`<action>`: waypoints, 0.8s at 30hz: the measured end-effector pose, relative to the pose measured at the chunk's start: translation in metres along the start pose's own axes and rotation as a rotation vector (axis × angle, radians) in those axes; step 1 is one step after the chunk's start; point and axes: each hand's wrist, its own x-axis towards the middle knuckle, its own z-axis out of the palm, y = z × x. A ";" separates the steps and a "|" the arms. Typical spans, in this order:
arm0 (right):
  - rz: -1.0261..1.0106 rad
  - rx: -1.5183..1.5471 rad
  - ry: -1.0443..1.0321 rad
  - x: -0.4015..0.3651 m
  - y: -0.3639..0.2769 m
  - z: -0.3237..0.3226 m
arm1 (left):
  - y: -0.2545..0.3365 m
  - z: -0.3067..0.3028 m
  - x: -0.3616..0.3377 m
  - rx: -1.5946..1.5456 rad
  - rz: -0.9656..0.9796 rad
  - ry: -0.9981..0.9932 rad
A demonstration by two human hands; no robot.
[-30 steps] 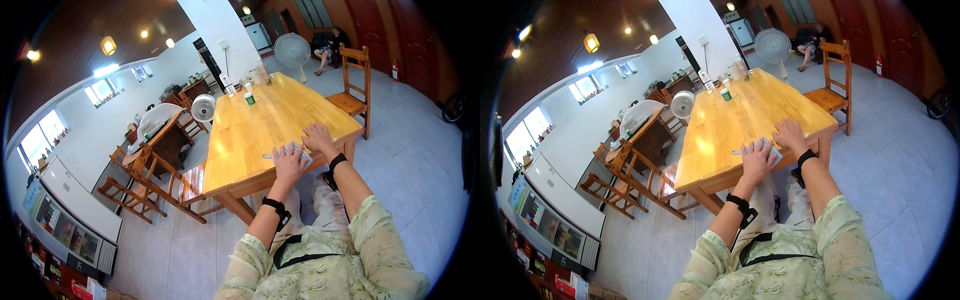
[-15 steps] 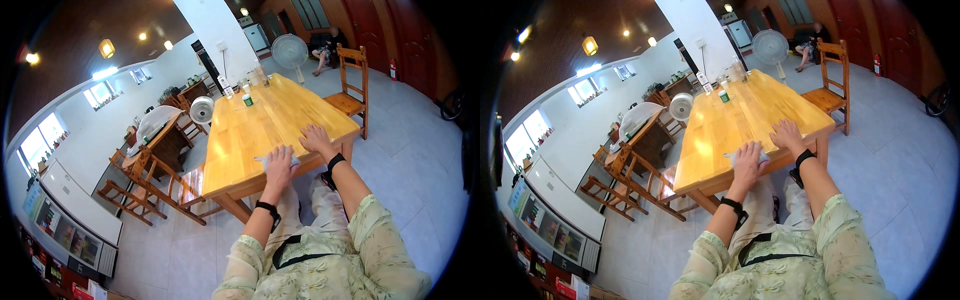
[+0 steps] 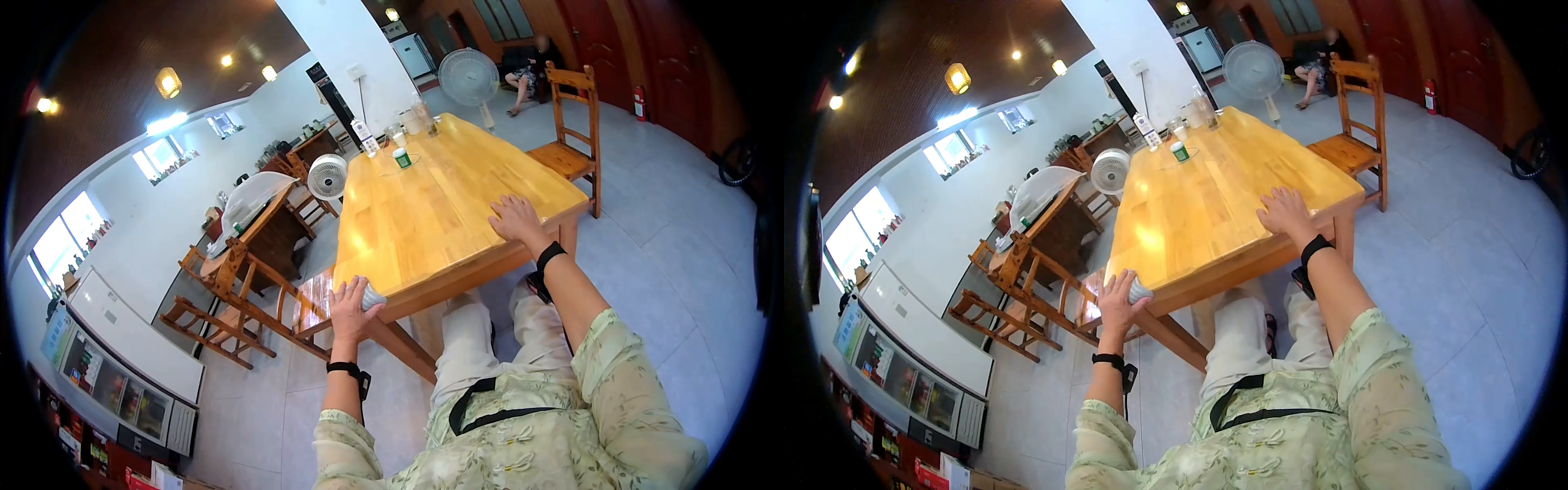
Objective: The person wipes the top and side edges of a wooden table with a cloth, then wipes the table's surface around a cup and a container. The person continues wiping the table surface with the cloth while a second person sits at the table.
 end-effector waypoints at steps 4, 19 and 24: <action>0.022 0.039 -0.089 0.001 -0.004 -0.009 | -0.017 0.003 -0.004 -0.025 -0.044 -0.004; 0.061 0.060 -0.055 -0.005 -0.008 -0.016 | 0.060 0.020 0.045 0.087 -0.422 -0.316; 0.101 0.050 -0.116 -0.003 -0.012 -0.018 | 0.137 0.035 0.077 0.004 -0.197 -0.257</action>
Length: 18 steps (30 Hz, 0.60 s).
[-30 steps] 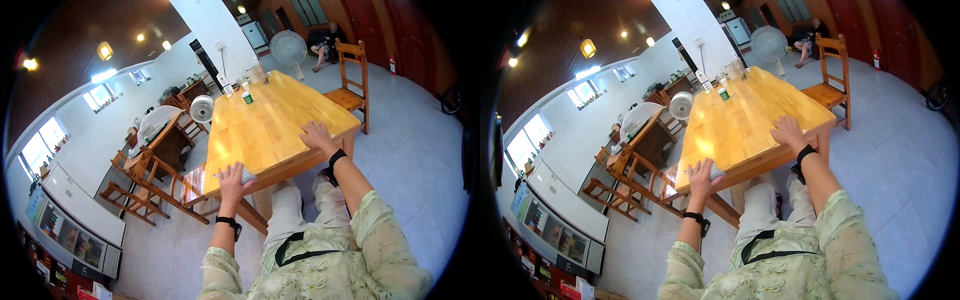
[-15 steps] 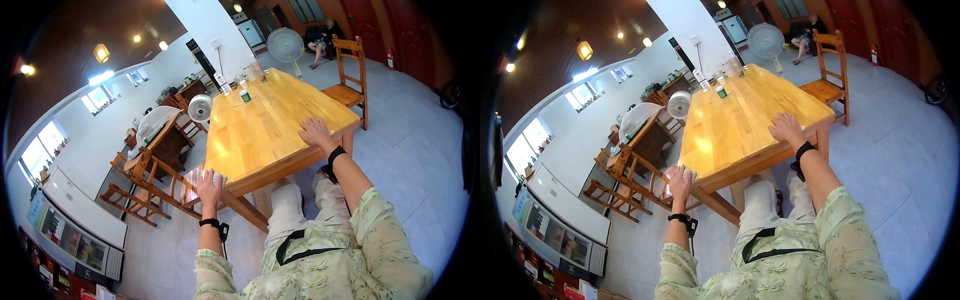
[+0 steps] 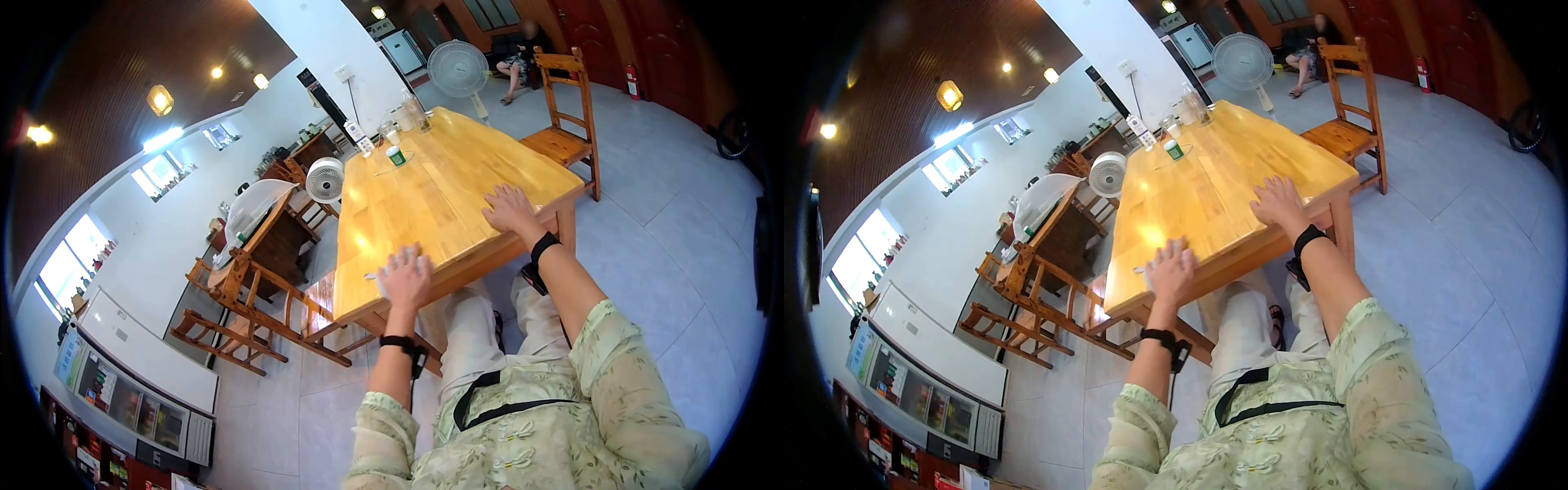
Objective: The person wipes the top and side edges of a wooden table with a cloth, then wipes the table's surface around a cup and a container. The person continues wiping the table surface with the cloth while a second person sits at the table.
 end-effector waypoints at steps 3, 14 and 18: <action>0.009 0.001 -0.015 -0.001 -0.001 -0.001 | 0.054 -0.001 0.009 -0.008 0.083 0.004; -0.008 -0.026 -0.061 0.006 0.006 0.002 | 0.085 -0.003 0.019 -0.326 0.438 0.010; -0.030 -0.019 -0.050 0.005 0.008 0.005 | 0.030 -0.005 0.019 -0.343 0.287 -0.119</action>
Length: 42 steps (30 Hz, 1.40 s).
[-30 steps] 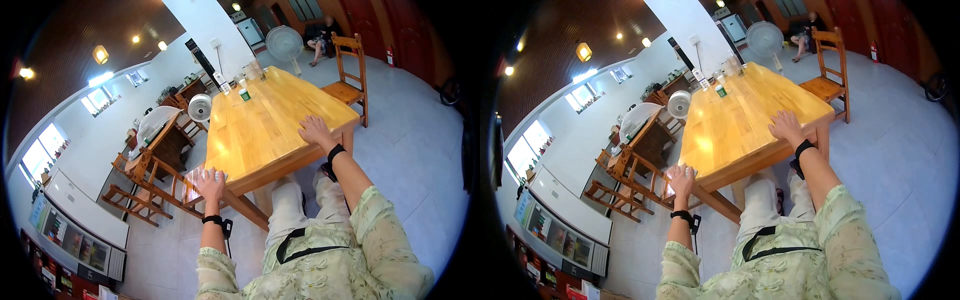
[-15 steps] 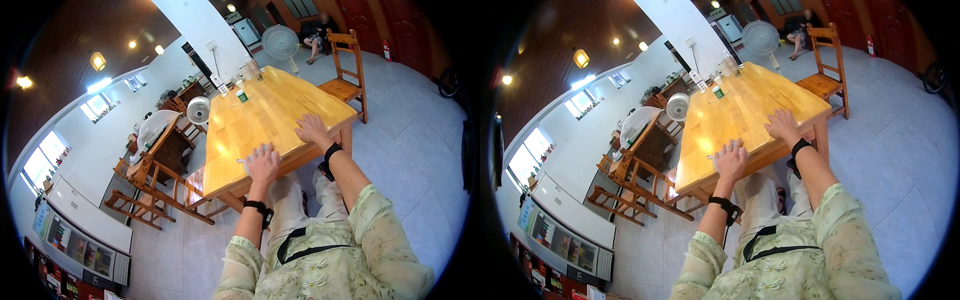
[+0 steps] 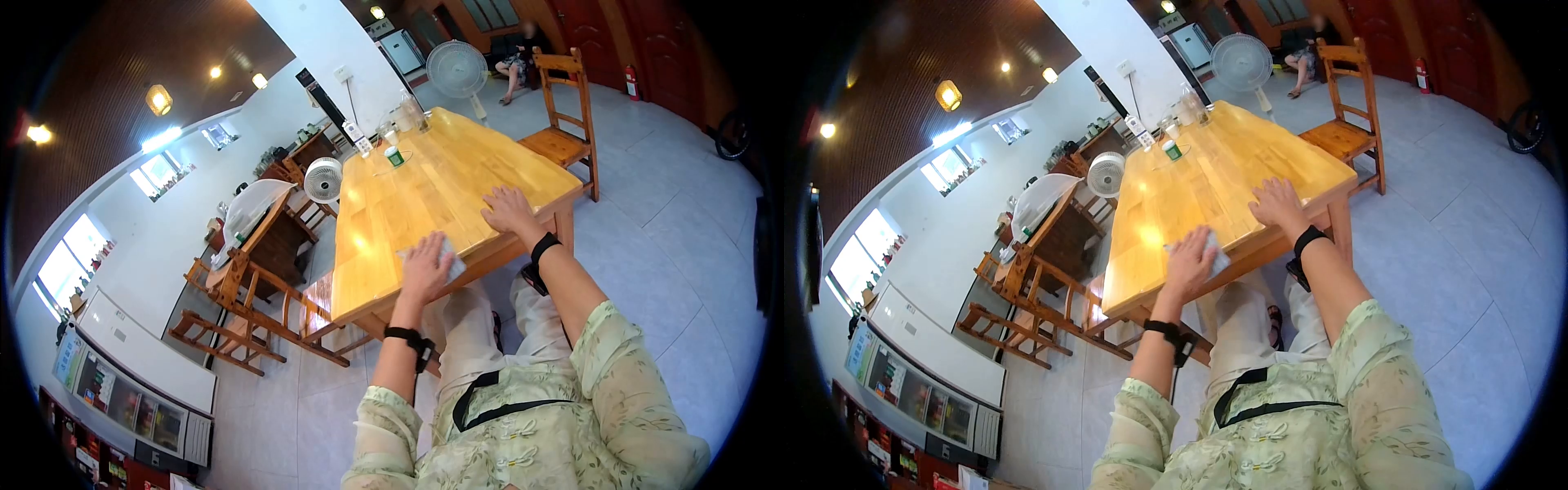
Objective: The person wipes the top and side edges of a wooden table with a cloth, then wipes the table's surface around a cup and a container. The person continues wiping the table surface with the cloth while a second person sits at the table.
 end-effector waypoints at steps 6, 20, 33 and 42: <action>0.013 0.015 0.020 0.001 0.000 0.003 | -0.116 -0.045 -0.052 0.202 -0.368 -0.144; 0.034 0.007 -0.025 -0.005 -0.005 -0.008 | -0.221 -0.040 -0.095 0.475 -0.353 -0.111; 0.050 -0.021 -0.026 -0.005 -0.009 -0.010 | 0.002 0.015 0.017 0.228 -0.183 -0.022; 0.046 -0.002 -0.020 -0.006 -0.006 -0.009 | 0.067 0.023 0.022 0.199 0.067 0.107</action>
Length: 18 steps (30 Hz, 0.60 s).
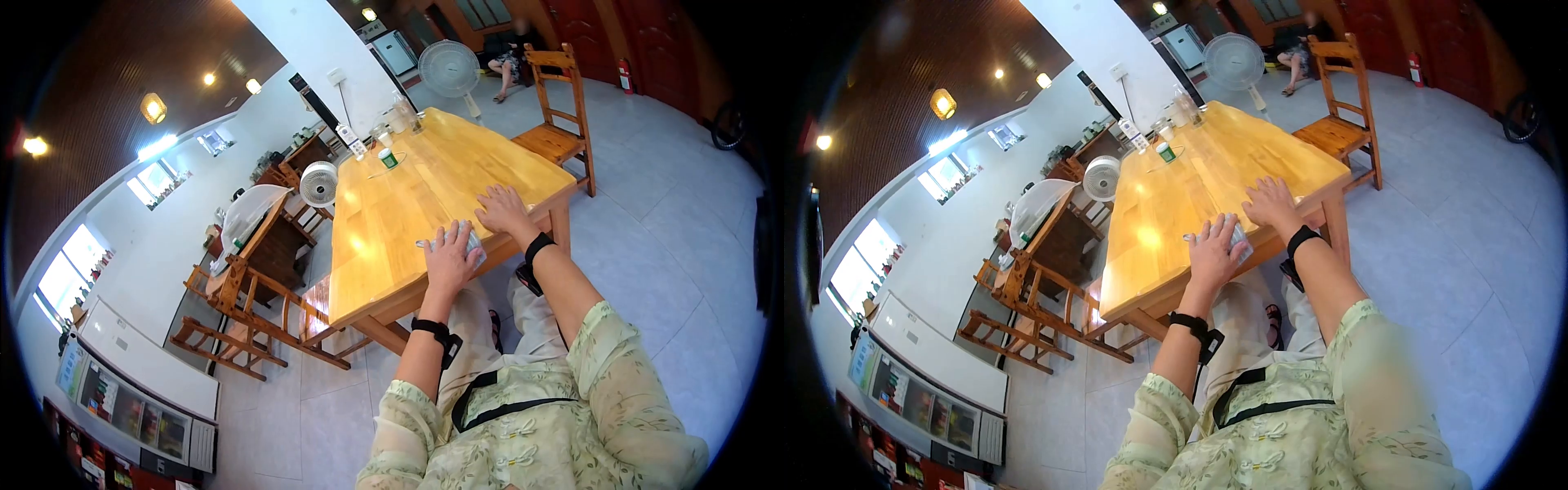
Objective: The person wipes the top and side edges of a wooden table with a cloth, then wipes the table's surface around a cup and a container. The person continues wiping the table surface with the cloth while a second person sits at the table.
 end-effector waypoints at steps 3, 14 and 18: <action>-0.003 0.013 0.006 0.000 0.001 0.000 | -0.015 -0.002 -0.011 -0.024 0.060 0.056; -0.001 0.016 -0.025 0.000 0.002 0.001 | -0.159 -0.044 -0.139 0.147 -0.073 0.213; -0.019 0.035 -0.013 0.000 0.003 0.001 | -0.198 -0.064 -0.166 0.105 -0.126 0.227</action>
